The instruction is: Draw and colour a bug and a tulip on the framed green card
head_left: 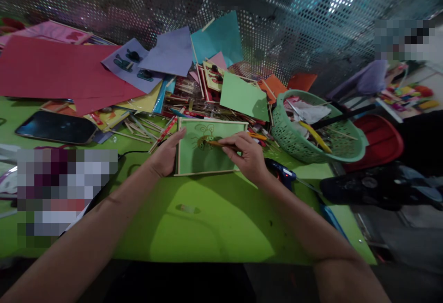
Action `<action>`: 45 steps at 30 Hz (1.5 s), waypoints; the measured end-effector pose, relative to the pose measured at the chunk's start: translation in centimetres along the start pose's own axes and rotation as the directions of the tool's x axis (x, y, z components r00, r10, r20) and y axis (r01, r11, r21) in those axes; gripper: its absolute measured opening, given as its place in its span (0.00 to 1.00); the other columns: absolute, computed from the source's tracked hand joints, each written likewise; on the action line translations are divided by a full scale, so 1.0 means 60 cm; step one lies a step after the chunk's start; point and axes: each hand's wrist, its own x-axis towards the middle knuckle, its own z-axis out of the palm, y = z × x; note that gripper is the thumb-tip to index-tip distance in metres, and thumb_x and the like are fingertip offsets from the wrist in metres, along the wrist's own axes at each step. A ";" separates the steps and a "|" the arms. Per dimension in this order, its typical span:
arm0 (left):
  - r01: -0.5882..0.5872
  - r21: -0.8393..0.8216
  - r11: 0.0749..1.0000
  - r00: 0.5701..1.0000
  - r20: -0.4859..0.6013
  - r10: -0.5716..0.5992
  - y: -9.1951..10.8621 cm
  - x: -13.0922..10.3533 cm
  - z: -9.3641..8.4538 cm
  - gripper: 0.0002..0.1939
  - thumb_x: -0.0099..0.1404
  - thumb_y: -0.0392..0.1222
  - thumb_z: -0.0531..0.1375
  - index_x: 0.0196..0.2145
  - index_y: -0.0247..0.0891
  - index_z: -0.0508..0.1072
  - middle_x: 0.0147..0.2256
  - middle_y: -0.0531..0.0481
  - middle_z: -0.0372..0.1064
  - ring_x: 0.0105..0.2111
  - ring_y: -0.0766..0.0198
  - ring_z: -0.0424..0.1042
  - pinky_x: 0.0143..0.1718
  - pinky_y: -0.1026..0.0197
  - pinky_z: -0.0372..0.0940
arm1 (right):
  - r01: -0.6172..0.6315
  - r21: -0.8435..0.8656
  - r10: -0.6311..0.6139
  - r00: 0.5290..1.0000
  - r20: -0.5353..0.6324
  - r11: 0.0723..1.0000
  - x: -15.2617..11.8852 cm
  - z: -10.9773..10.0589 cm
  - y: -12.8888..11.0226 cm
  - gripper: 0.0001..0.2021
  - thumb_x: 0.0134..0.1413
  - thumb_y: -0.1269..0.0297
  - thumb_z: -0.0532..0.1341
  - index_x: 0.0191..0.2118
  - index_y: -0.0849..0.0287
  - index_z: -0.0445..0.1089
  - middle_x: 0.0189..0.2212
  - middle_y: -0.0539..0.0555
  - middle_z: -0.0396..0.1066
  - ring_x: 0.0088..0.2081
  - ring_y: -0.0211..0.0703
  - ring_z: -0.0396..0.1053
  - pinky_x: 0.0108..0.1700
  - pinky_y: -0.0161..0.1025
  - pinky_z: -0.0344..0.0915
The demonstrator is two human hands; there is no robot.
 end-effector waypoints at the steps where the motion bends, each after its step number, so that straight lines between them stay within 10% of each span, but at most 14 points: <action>1: -0.002 0.009 1.000 1.000 0.008 0.002 0.000 0.000 0.000 0.31 0.65 0.56 0.59 0.60 0.36 0.71 0.46 0.40 0.80 0.47 0.46 0.79 0.54 0.46 0.71 | -0.003 0.000 0.003 1.000 -0.003 1.000 0.000 0.000 0.000 0.09 0.62 0.68 0.61 0.45 0.52 0.75 0.38 0.53 0.75 0.39 0.42 0.72 0.37 0.39 0.71; 45: -0.009 0.004 1.000 1.000 0.007 0.009 0.001 0.001 0.002 0.30 0.66 0.55 0.59 0.60 0.35 0.70 0.46 0.39 0.80 0.47 0.46 0.79 0.54 0.45 0.70 | 0.078 -0.029 -0.077 0.997 0.019 0.997 0.001 0.007 0.003 0.09 0.63 0.69 0.62 0.46 0.52 0.75 0.37 0.53 0.75 0.39 0.42 0.72 0.40 0.40 0.70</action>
